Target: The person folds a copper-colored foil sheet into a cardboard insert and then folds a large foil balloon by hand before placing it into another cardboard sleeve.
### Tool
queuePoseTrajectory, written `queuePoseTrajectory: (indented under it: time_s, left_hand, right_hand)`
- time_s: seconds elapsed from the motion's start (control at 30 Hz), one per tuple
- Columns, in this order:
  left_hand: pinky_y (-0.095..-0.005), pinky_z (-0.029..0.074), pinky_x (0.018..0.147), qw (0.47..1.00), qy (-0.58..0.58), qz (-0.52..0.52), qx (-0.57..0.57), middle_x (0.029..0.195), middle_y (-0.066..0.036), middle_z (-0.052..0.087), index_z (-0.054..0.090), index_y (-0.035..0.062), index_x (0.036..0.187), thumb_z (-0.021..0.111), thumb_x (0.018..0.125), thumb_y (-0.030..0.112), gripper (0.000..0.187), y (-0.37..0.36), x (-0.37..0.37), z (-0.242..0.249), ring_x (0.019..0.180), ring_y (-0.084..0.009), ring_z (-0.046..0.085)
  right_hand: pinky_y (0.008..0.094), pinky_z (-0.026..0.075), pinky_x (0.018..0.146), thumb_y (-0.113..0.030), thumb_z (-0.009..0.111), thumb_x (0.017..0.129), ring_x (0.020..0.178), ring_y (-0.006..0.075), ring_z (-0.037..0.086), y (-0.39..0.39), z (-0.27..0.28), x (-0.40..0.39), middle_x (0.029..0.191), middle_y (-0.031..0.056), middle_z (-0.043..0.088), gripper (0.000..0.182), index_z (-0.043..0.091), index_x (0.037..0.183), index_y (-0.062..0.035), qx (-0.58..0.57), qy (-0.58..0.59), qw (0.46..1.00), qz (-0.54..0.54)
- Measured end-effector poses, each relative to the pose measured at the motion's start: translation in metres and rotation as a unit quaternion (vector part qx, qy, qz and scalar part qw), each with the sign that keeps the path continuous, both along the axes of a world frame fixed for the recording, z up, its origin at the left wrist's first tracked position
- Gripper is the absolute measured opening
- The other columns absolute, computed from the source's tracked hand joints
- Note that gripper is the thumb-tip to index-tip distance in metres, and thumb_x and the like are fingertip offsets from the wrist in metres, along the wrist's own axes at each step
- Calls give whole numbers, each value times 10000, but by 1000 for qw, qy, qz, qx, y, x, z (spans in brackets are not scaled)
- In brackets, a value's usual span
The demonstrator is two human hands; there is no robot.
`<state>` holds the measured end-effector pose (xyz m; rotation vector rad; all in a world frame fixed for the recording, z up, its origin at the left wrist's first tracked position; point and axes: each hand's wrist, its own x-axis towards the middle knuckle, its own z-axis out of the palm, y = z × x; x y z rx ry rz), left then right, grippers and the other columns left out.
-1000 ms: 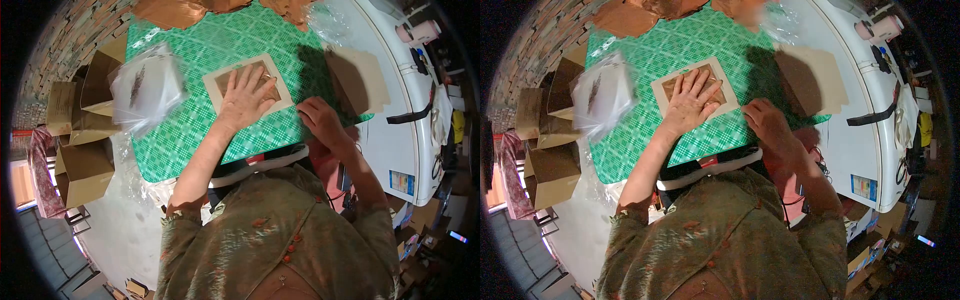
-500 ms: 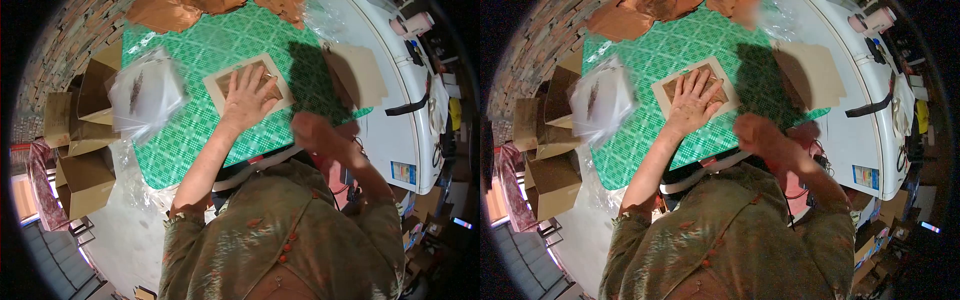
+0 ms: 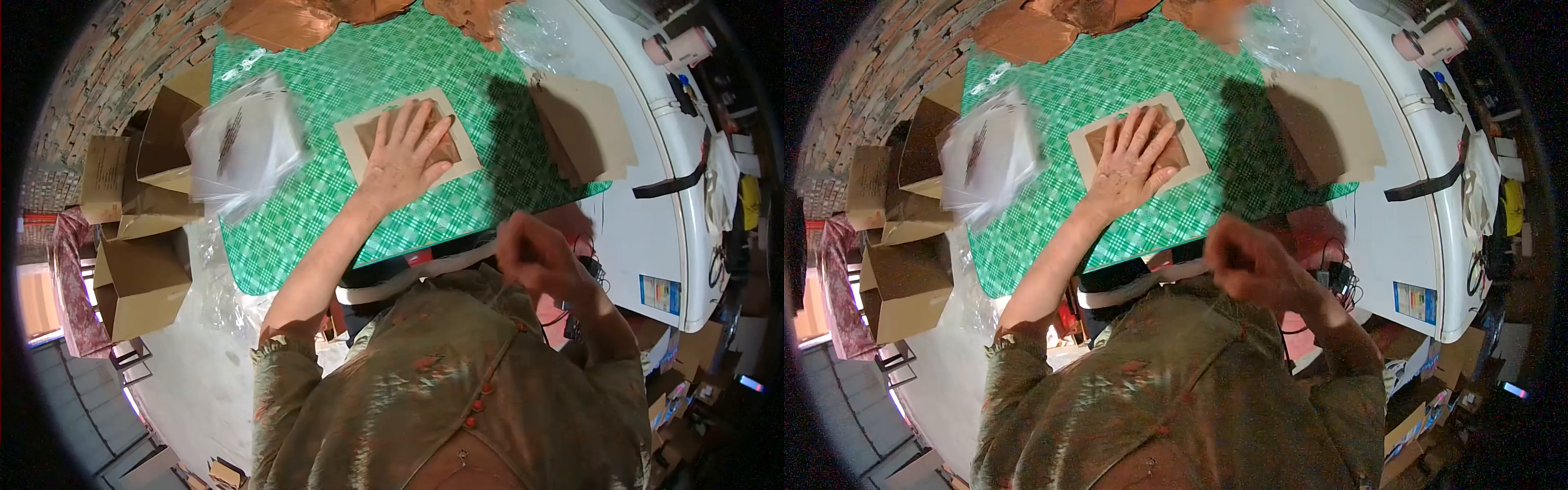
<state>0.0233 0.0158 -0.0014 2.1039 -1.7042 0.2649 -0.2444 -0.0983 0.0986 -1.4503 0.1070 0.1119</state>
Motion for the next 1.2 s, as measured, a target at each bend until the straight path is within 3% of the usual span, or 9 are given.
queuePoseTrajectory:
  time_s: [0.07,0.17,0.2,0.4,0.57,0.8,0.9,1.07,1.2]
  left_hand:
    - [-607,207,1239,998,-41,-12,-41,1617,-166,377,461,195,1553,578,981,510,663,4,-4,15,1537,-367,274]
    - [-605,249,1222,994,-50,-26,-89,1551,-182,456,527,138,1488,623,942,491,656,16,-13,34,1485,-382,369]
    - [-603,259,1218,993,-42,-28,-103,1528,-187,481,549,117,1464,634,931,487,654,23,-17,37,1466,-388,399]
    - [-575,271,1225,999,22,23,39,1587,-204,433,531,73,1492,625,955,520,706,100,-53,29,1500,-401,362]
    - [-579,247,1238,992,54,52,102,1630,-196,386,494,99,1528,644,930,566,774,136,-84,27,1526,-380,332]
    - [-546,337,1215,996,65,59,26,1563,-107,501,538,135,1479,766,838,48,686,165,-109,6,1436,-311,485]
    - [-544,363,1198,995,75,54,-26,1517,-108,546,573,129,1430,785,832,62,638,167,-104,-1,1394,-308,532]
    - [-485,444,1105,985,148,62,-69,1259,-104,698,723,63,1094,782,852,73,249,167,-97,7,1271,-287,631]
    - [-439,467,1003,972,181,74,-127,1181,-82,718,745,62,1014,784,843,67,176,160,-91,3,1183,-273,660]
  right_hand:
    - [394,518,688,-217,740,927,805,204,651,-10,-23,-8,974,111,640,392,554,1224,-41,-243,87,959,-118]
    - [426,519,672,-186,758,889,719,274,624,-20,-31,-12,915,124,598,497,529,1314,-65,-449,51,883,-126]
    - [444,516,682,-212,808,851,734,325,604,-27,-53,-17,907,138,559,678,486,1434,-87,-487,-19,863,-129]
    - [469,516,714,-361,867,750,877,337,594,-46,-60,-11,1015,141,523,965,402,1566,-140,-648,-62,757,-52]
    - [424,491,712,-387,881,693,829,275,548,-46,-50,10,925,77,460,911,528,1503,-168,-678,-116,725,-42]
    - [384,490,622,-196,908,675,757,237,538,-33,-87,6,916,40,450,731,663,1364,-175,-645,-298,702,-43]
    - [372,512,609,-63,882,695,734,235,566,-26,-102,7,961,40,507,560,714,1222,-149,-645,-325,688,-73]
    - [388,559,652,-22,769,812,788,282,652,-19,-89,22,973,70,622,202,686,988,-78,-532,-291,786,-121]
    - [397,561,679,-38,710,892,796,310,688,-18,-88,22,933,105,667,103,666,984,-53,-475,-199,846,-137]
